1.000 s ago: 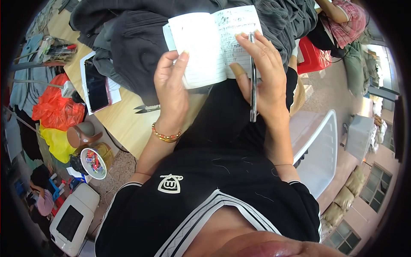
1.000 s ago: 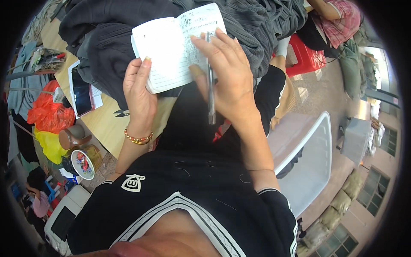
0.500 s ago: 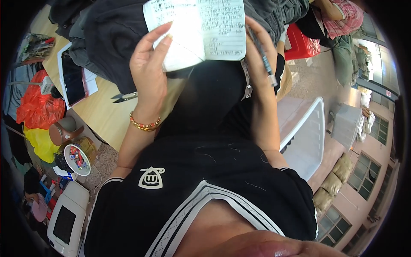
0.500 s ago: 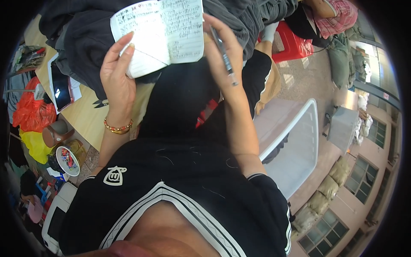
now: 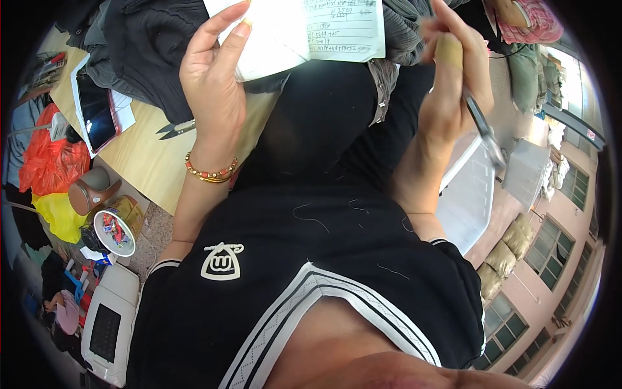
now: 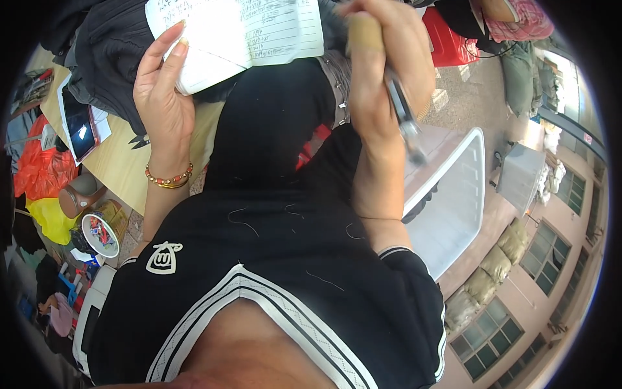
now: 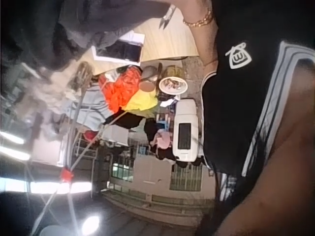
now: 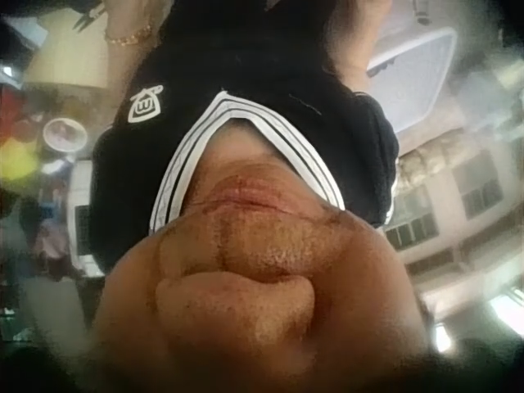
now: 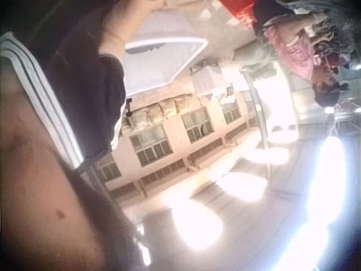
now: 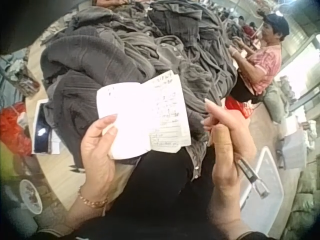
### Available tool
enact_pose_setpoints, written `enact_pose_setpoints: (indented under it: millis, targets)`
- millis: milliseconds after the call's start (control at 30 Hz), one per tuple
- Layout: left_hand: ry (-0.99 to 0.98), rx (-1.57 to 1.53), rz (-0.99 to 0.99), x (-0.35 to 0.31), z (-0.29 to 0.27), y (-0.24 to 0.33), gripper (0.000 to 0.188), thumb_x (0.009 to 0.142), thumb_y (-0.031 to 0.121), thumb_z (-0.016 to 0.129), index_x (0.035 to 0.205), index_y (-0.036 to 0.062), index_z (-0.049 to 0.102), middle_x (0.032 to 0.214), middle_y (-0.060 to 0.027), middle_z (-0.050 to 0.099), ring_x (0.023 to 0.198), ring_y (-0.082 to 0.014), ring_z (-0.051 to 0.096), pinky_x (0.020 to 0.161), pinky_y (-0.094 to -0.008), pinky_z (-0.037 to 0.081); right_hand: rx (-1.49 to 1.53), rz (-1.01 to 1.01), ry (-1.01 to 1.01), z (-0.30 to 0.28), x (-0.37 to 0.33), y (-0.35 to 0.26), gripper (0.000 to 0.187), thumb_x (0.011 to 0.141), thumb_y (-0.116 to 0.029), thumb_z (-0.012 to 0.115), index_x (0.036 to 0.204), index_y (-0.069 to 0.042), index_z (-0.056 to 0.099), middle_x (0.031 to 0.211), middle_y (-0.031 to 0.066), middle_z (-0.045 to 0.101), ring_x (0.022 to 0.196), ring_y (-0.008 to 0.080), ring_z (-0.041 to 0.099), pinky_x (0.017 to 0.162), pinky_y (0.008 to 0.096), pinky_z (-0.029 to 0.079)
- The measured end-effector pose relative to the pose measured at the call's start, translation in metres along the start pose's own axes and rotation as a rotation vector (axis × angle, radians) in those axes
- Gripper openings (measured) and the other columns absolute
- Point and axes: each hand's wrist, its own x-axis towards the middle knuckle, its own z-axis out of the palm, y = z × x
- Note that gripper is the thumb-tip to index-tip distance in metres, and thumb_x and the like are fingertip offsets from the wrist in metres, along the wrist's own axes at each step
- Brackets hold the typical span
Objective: Inspecting fabric pieces for quality, trimming excess threads with scissors, and recording production data in a logbook.
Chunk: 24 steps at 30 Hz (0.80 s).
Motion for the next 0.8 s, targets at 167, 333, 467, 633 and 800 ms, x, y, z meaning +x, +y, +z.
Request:
enact_pose_setpoints:
  millis: [167,333,467,633,800]
  targets:
    - [-0.013,-0.019,-0.013,-0.004,0.016,0.007,0.024,0.094,0.001,0.062,0.118,-0.0027,0.064,0.117,-0.0093,0.067,0.105,-0.0113,0.061,0.093,-0.0244,0.047,0.790,-0.363,-0.188,0.009,-0.012,-0.036,0.015,0.087,-0.009,0.061,0.088,0.005,0.065,0.071,0.0081,0.059,0.048,0.0116,0.046,0.039,0.0248,0.033]
    - [-0.004,0.033,0.038,-0.008,0.012,0.008,0.030,0.095,0.001,0.060,0.125,-0.0023,0.060,0.126,-0.0109,0.064,0.112,-0.0123,0.059,0.097,-0.0253,0.046,0.559,-0.289,-0.438,0.002,0.008,-0.057,0.033,0.086,-0.015,0.067,0.111,0.005,0.068,0.076,0.0086,0.061,0.058,0.0132,0.052,0.049,0.0262,0.038]
    - [-0.062,0.056,0.117,-0.008,0.027,0.009,0.044,0.099,0.001,0.053,0.142,-0.0012,0.046,0.138,-0.0139,0.056,0.123,-0.0157,0.055,0.103,-0.0288,0.044,0.079,-0.088,-0.353,0.024,-0.003,-0.030,0.040,0.081,-0.011,0.074,0.120,-0.006,0.068,0.085,0.0074,0.063,0.060,0.0153,0.054,0.054,0.0273,0.044]
    - [-0.080,0.028,0.095,-0.008,0.023,0.009,0.052,0.099,-0.003,0.049,0.149,0.0003,0.036,0.140,-0.0199,0.053,0.127,-0.0204,0.054,0.106,-0.0313,0.045,-0.075,-0.135,-0.317,0.038,-0.011,-0.011,0.044,0.078,-0.020,0.080,0.118,-0.008,0.067,0.093,0.0094,0.067,0.069,0.0243,0.067,0.058,0.0319,0.054]
    - [-0.018,0.019,0.068,-0.006,0.022,0.010,0.053,0.099,-0.003,0.049,0.150,0.0008,0.034,0.140,-0.0202,0.054,0.129,-0.0216,0.054,0.106,-0.0316,0.045,-0.122,-0.039,-0.191,0.044,-0.010,0.004,0.056,0.072,-0.010,0.085,0.124,-0.008,0.067,0.094,0.0043,0.069,0.052,0.0051,0.040,0.048,0.0206,0.037]
